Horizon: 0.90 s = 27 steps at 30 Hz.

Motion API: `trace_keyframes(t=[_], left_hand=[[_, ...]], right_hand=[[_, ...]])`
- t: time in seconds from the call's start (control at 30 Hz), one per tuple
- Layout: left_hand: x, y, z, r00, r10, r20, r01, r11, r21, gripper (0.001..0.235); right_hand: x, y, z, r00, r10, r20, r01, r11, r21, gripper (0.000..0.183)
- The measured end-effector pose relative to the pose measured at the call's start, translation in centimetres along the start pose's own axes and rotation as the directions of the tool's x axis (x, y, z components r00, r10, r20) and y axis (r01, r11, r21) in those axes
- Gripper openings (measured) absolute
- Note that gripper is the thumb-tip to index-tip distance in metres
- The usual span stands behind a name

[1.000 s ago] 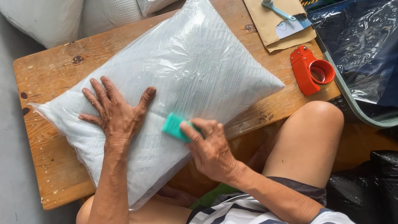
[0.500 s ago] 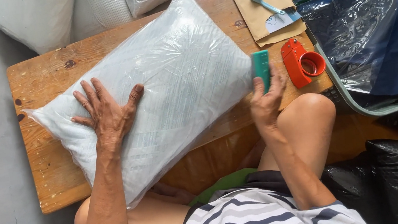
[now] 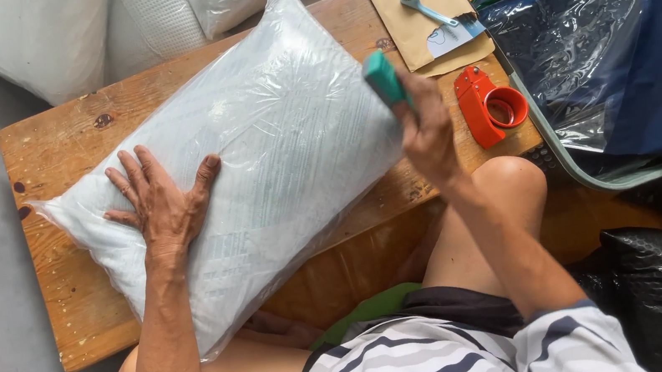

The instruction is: The person scrubs a pillow wrapped in clear plastic with a green sponge. They repeatedly rub the sponge over the surface of the pillow, rotating it to clean different sides.

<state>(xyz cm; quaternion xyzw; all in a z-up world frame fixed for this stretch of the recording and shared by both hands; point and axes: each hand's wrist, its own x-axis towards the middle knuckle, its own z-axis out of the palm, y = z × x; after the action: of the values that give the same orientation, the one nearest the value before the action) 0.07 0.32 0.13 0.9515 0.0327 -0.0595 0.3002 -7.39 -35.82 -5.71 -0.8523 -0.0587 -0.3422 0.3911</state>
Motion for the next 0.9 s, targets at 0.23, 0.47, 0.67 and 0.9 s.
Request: trace_keyframes(t=[0.23, 0.47, 0.67, 0.9], left_hand=[[0.2, 0.0, 0.1, 1.000, -0.013, 0.002, 0.013, 1.000, 0.014, 0.130], [0.1, 0.2, -0.1, 0.999, -0.026, 0.038, 0.025, 0.999, 0.028, 0.129], [0.4, 0.6, -0.5, 0.999, -0.042, 0.022, 0.042, 0.999, 0.021, 0.129], [0.7, 0.0, -0.2, 0.999, -0.041, 0.015, 0.040, 0.999, 0.022, 0.129]], right_hand=[[3.3, 4.8, -2.6, 0.758, 0.492, 0.429, -0.596, 0.789, 0.148, 0.040], [-1.9, -0.1, -7.7, 0.789, 0.457, 0.411, -0.540, 0.835, 0.107, 0.044], [-6.3, 4.5, -5.9, 0.893, 0.427, 0.143, -0.450, 0.831, 0.326, 0.061], [-10.0, -4.3, 7.7, 0.939, 0.193, -0.283, -0.201, 0.980, 0.002, 0.053]])
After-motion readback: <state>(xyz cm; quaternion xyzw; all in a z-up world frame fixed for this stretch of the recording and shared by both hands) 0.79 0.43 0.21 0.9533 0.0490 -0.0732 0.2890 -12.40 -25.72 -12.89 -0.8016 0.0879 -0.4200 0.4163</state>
